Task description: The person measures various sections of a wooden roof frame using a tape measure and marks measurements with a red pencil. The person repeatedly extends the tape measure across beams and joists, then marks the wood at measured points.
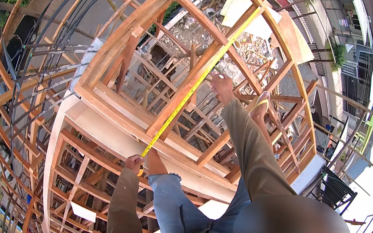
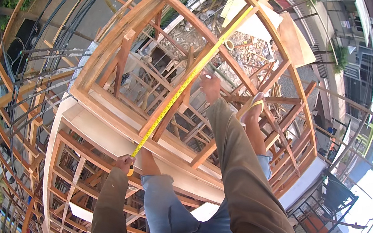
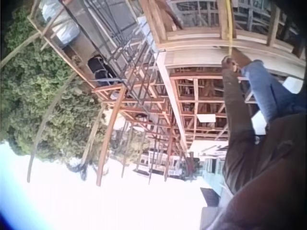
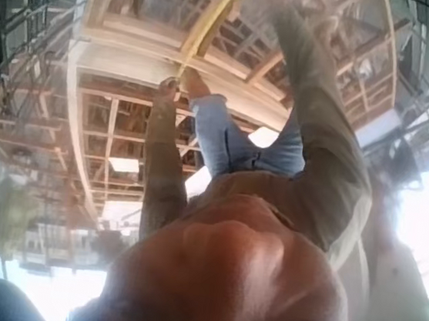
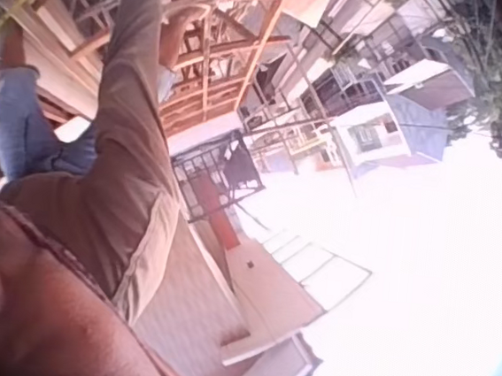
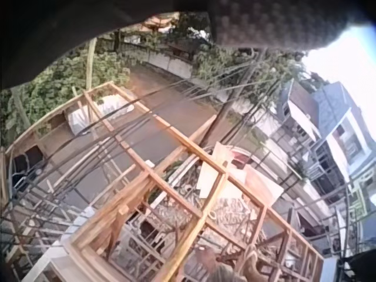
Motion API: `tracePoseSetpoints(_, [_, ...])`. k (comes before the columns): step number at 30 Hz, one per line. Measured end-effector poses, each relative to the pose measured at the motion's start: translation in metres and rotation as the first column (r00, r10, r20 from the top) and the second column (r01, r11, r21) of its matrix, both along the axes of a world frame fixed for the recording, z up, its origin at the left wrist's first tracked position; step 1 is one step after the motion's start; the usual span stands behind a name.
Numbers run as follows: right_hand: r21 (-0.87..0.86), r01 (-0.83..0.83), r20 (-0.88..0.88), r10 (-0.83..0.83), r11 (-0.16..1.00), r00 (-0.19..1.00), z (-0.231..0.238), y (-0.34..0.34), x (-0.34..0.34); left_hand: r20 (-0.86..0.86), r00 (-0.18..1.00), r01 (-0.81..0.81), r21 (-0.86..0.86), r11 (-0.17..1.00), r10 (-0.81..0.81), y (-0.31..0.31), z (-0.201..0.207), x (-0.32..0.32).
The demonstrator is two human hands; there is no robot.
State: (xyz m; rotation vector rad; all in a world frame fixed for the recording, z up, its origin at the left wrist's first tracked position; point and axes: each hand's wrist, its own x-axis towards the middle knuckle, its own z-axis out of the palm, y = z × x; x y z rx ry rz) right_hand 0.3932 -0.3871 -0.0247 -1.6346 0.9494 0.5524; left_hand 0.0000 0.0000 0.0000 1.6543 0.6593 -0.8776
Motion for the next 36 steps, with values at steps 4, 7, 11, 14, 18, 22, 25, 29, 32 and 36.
tracePoseSetpoints(4, [0.027,0.122,0.036,-0.123,0.992,0.992,-0.009,0.003,-0.003,-0.041,0.998,-0.052,-0.030,0.998,0.050,-0.014,-0.020,-0.003])
tracePoseSetpoints(7, [0.040,0.213,0.048,-0.215,0.976,0.976,-0.019,0.006,0.000,-0.044,0.997,-0.063,-0.054,0.997,0.060,-0.020,-0.029,0.002])
tracePoseSetpoints(11, [0.055,0.238,0.051,-0.241,0.970,0.969,-0.029,0.001,0.005,-0.075,0.996,-0.059,-0.072,0.996,0.054,-0.032,-0.032,0.015])
tracePoseSetpoints(14, [0.070,0.231,0.086,-0.236,0.970,0.968,-0.041,-0.005,0.011,-0.086,0.995,-0.058,-0.029,0.998,0.055,-0.038,-0.040,0.025])
tracePoseSetpoints(18, [0.044,0.227,0.096,-0.231,0.973,0.968,-0.061,-0.011,0.023,0.019,0.995,-0.100,0.083,0.992,0.098,-0.047,-0.055,0.028])
tracePoseSetpoints(22, [0.011,0.256,0.104,-0.256,0.967,0.961,-0.075,-0.011,0.030,0.039,0.987,-0.162,0.160,0.974,0.157,-0.057,-0.062,0.024])
tracePoseSetpoints(25, [-0.008,0.255,0.134,-0.252,0.967,0.958,-0.085,-0.012,0.036,0.022,0.981,-0.195,0.194,0.961,0.194,-0.057,-0.069,0.017])
tracePoseSetpoints(29, [-0.053,0.218,0.111,-0.211,0.975,0.971,-0.099,-0.017,0.043,0.025,0.966,-0.258,0.212,0.943,0.258,-0.053,-0.078,0.002])
tracePoseSetpoints(32, [-0.059,0.230,0.134,-0.221,0.971,0.966,-0.105,-0.025,0.046,-0.021,0.984,-0.163,0.271,0.949,0.175,-0.049,-0.081,-0.003])
tracePoseSetpoints(36, [0.010,0.181,0.121,-0.181,0.983,0.976,-0.114,-0.021,0.048,-0.070,0.979,-0.164,0.289,0.943,0.191,-0.049,-0.089,-0.001])
